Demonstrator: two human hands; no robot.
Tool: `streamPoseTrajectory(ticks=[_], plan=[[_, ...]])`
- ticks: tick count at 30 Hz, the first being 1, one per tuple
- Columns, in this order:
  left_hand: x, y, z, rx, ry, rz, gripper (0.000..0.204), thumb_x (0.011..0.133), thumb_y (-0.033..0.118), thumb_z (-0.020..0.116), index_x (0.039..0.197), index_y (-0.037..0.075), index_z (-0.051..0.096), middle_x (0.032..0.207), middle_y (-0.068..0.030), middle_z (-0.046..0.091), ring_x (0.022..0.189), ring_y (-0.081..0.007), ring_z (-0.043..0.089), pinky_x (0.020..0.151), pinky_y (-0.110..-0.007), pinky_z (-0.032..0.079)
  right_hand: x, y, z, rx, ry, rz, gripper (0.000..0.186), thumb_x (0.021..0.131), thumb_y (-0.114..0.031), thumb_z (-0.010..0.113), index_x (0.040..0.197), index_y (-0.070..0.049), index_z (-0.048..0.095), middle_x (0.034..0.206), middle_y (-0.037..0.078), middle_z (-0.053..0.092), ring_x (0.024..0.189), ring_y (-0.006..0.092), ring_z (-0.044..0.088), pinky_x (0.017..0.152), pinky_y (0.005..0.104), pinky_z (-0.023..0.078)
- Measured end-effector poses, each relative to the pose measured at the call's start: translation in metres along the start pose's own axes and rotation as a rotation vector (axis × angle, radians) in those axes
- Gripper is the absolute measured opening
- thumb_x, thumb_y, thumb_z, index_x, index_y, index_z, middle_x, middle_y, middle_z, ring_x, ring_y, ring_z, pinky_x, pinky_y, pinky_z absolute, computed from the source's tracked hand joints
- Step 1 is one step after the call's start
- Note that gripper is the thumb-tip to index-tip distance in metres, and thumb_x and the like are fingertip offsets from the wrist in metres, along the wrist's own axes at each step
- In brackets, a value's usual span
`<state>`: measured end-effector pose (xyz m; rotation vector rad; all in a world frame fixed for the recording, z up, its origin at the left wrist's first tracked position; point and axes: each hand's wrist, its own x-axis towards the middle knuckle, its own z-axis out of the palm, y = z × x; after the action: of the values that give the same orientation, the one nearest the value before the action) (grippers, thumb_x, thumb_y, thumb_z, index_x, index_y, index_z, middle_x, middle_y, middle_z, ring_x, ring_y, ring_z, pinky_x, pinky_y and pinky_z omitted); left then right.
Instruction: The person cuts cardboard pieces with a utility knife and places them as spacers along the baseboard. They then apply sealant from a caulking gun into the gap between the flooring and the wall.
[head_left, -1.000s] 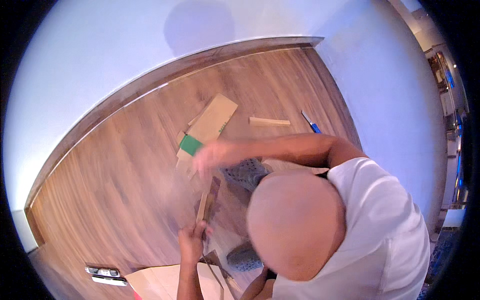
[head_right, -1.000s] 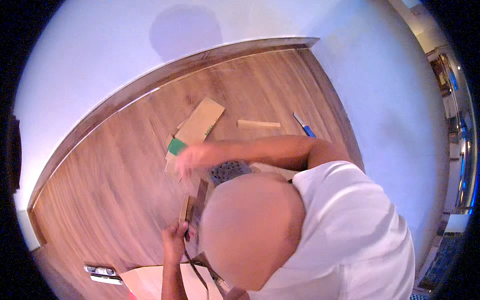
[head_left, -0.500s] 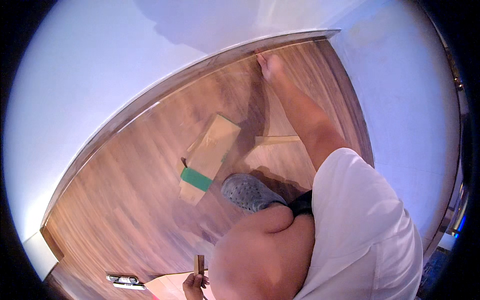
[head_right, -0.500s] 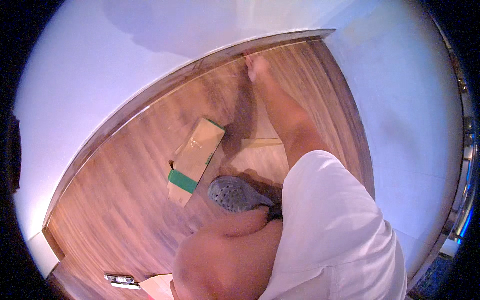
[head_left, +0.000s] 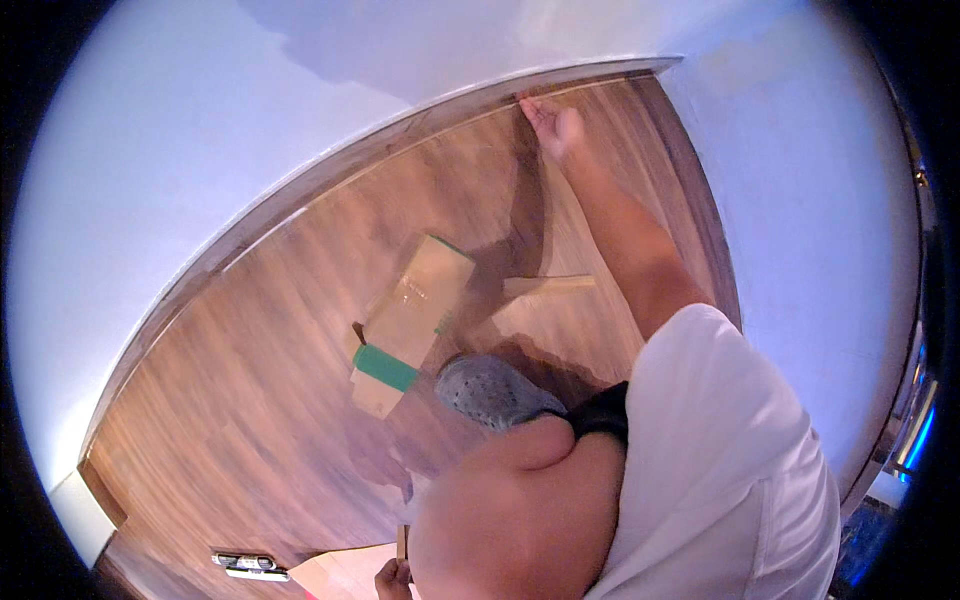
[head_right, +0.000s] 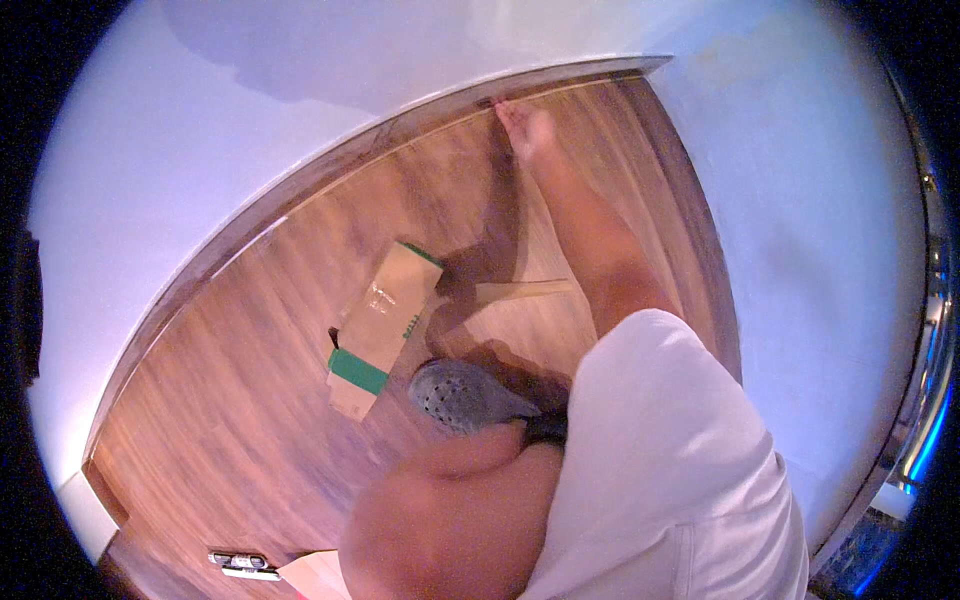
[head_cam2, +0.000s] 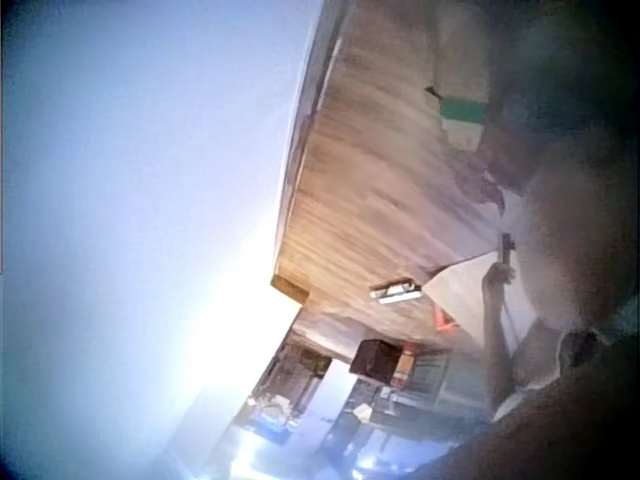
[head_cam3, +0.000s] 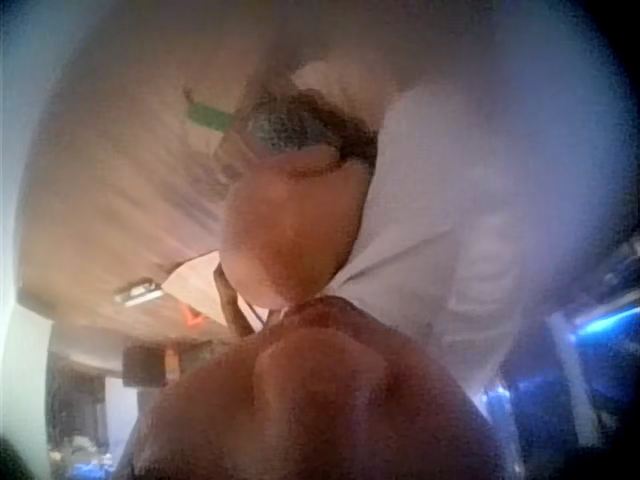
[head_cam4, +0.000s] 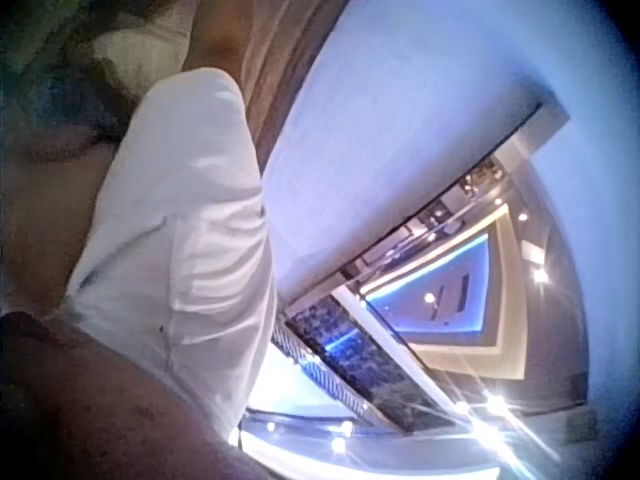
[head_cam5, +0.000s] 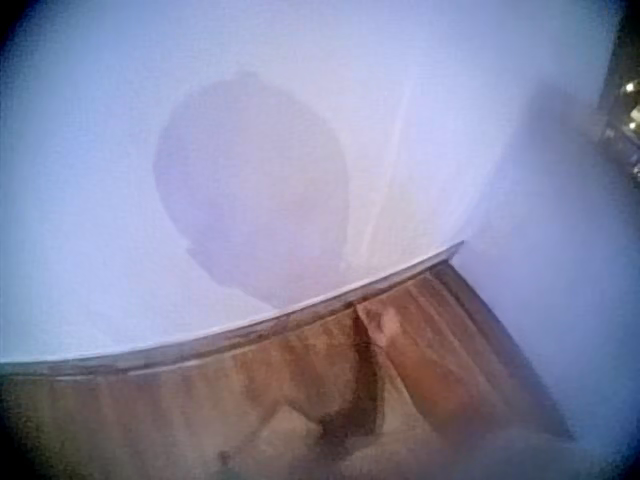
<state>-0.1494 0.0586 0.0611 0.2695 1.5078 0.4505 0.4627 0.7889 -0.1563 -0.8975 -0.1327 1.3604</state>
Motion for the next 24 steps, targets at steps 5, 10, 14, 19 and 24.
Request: streamPoseTrajectory(ticks=[5, 10, 14, 19, 24], plan=[[0.026, 0.037, 0.024, -0.02, -0.029, 0.073, 0.034, 0.109, 0.029, 0.051, 0.112, -0.001, 0.068, 0.1, -0.0109, 0.075, 0.082, -0.0156, 0.071, 0.072, -0.026, 0.054, 0.038, -0.087, -0.057, -0.049, 0.163, -0.18, 0.029, 0.101, -0.002, 0.044, 0.12, 0.017, 0.056, 0.12, 0.026, 0.064, 0.113, 0.0369, 0.066, 0.101, 0.0415, 0.059], [0.01, -0.063, -0.018, -0.081, -0.036, 0.113, 0.033, 0.109, 0.024, 0.047, 0.117, -0.001, 0.066, 0.103, -0.0116, 0.075, 0.085, -0.0158, 0.072, 0.074, -0.025, 0.055, -0.004, -0.008, 0.029, 0.047, 0.212, -0.122, 0.027, 0.098, 0.002, 0.041, 0.115, 0.019, 0.053, 0.124, 0.029, 0.061, 0.119, 0.0417, 0.063, 0.107, 0.044, 0.056], [0.043, -0.061, -0.017, -0.043, -0.099, -0.069, 0.031, 0.109, 0.019, 0.044, 0.118, -0.002, 0.065, 0.104, -0.0119, 0.075, 0.089, -0.0166, 0.073, 0.075, -0.025, 0.055, 0.031, -0.097, -0.067, -0.845, 0.04, -0.515, 0.027, 0.099, 0.0, 0.042, 0.114, 0.017, 0.055, 0.122, 0.027, 0.063, 0.119, 0.0404, 0.063, 0.106, 0.0454, 0.055], [0.009, 0.034, 0.018, 0.001, 0.083, -0.086, 0.03, 0.11, 0.021, 0.046, 0.122, 0.0, 0.063, 0.103, -0.0114, 0.075, 0.089, -0.0167, 0.073, 0.076, -0.025, 0.056, 0.001, -0.034, -0.004, 0.024, 0.148, -0.079, 0.024, 0.1, -0.002, 0.043, 0.11, 0.013, 0.058, 0.116, 0.024, 0.066, 0.117, 0.0371, 0.064, 0.103, 0.0425, 0.055], [0.032, 0.115, 0.039, 0.437, 0.093, 0.047, 0.035, 0.106, 0.025, 0.057, 0.125, -0.002, 0.065, 0.115, -0.0202, 0.073, 0.102, -0.0274, 0.072, 0.089, -0.035, 0.055, -0.022, -0.06, -0.044, -0.273, -0.005, -0.183, 0.019, 0.102, -0.007, 0.051, 0.109, 0.006, 0.063, 0.1, 0.015, 0.069, 0.095, 0.0254, 0.067, 0.094, 0.0336, 0.057]])
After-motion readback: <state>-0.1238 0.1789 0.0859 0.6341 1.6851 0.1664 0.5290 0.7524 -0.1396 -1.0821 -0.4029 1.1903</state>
